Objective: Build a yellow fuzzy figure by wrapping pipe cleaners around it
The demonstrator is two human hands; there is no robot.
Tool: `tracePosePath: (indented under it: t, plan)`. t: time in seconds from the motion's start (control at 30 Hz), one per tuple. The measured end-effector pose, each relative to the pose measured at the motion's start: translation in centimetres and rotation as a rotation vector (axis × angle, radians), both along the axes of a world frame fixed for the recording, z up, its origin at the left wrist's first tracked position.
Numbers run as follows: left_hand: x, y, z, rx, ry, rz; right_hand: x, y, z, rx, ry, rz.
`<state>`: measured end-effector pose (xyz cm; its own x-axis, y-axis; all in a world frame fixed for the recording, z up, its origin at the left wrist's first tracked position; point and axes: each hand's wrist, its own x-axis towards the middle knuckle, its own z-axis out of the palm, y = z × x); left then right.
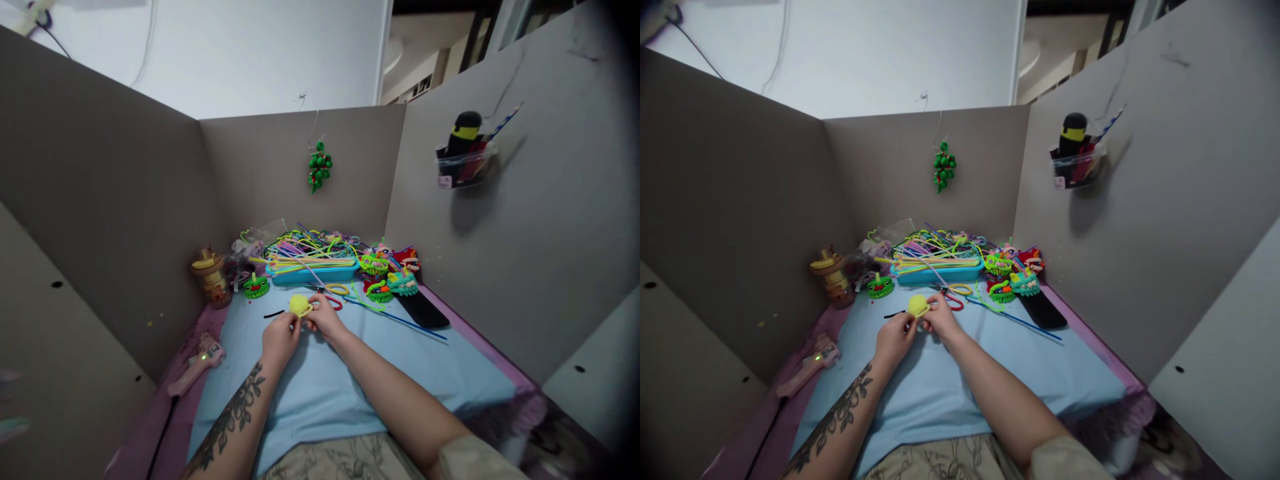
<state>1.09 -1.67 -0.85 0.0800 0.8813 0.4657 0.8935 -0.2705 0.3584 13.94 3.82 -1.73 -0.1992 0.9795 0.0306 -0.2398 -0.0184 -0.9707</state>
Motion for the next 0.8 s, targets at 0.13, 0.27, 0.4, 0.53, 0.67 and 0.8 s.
tracePosePath:
  t: [0.13, 0.27, 0.4, 0.53, 0.67, 0.8]
  plan:
    - [0.0, 0.0, 0.1, -0.014, -0.024, -0.017, 0.0, 0.5, -0.4, 0.004, 0.013, -0.063]
    - [0.0, -0.1, 0.5, -0.047, -0.069, -0.071, 0.2, 1.1, -0.6, 0.028, 0.054, -0.192]
    - [0.0, -0.1, 0.8, -0.073, -0.124, -0.162, 0.4, 1.3, -0.5, 0.067, 0.07, -0.288]
    - [-0.2, 0.0, 0.9, -0.09, -0.168, -0.19, 0.4, 1.2, -0.4, 0.104, 0.03, -0.344]
    - [-0.4, 0.2, 1.0, -0.113, -0.197, -0.223, 0.4, 1.2, -0.4, 0.102, 0.016, -0.369]
    - [-0.8, 0.3, 0.8, -0.159, -0.24, -0.279, 0.9, 1.4, -0.3, 0.167, -0.079, -0.367]
